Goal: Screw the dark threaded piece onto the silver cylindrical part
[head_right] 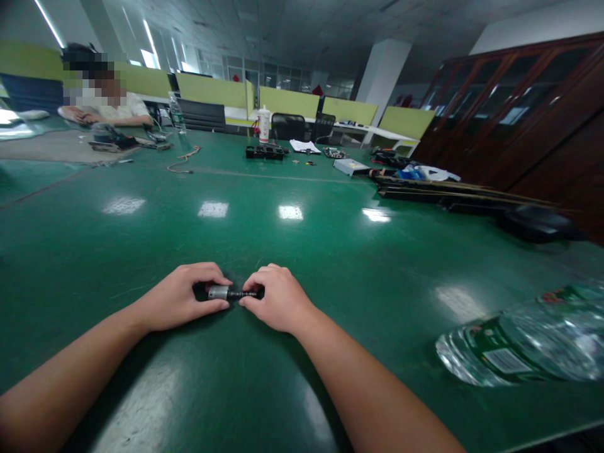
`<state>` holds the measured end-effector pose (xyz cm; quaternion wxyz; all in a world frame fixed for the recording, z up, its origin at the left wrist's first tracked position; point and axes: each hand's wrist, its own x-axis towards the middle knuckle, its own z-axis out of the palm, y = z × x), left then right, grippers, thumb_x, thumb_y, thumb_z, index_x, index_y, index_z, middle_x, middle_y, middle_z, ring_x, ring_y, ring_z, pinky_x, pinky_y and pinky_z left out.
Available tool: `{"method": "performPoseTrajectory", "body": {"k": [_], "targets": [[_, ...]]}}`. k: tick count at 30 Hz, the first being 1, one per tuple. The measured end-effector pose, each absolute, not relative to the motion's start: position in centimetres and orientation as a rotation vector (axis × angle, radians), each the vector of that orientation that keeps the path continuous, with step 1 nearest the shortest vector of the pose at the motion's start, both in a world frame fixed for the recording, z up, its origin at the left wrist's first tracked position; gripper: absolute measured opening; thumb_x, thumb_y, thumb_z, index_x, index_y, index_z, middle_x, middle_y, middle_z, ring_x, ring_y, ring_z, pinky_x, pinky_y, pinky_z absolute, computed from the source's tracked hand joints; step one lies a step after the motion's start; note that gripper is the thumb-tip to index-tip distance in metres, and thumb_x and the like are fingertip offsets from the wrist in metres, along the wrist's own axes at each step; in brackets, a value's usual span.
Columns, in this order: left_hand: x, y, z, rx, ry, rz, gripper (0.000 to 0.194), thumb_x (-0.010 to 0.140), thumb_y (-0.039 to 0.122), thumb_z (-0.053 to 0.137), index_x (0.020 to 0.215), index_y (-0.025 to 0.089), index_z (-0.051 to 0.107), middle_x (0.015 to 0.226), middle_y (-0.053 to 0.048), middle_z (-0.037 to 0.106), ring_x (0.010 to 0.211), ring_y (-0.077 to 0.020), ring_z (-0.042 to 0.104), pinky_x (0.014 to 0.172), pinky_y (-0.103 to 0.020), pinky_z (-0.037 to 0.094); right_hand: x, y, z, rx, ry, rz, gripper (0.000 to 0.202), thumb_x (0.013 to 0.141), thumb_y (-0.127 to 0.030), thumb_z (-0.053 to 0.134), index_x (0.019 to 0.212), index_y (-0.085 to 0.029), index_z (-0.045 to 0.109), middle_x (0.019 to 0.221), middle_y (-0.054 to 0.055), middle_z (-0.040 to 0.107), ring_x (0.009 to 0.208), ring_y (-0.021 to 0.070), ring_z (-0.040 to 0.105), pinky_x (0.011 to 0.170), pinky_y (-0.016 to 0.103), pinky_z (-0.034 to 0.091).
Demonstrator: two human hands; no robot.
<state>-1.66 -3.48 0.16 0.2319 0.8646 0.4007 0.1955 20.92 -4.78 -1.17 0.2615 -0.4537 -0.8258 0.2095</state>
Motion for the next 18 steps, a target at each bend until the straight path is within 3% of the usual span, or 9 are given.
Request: {"method": "performPoseTrajectory", "body": {"k": [18], "targets": [[-1.93,-3.20,-0.02,2.384,1.129,0.549,0.025,0.078,0.036,0.072,0.096,0.019,0.072,0.087,-0.003,0.067,0.079,-0.0183,0.062,0.072,-0.028,0.046,21.58,-4.50,-1.23,-1.256,-2.236,0.571,0.007,0.075,-0.022,0.077,0.081,-0.020,0.073,0.078,0.001,0.069,0.078,0.0152,0.057,0.073,0.028,0.042]]}}
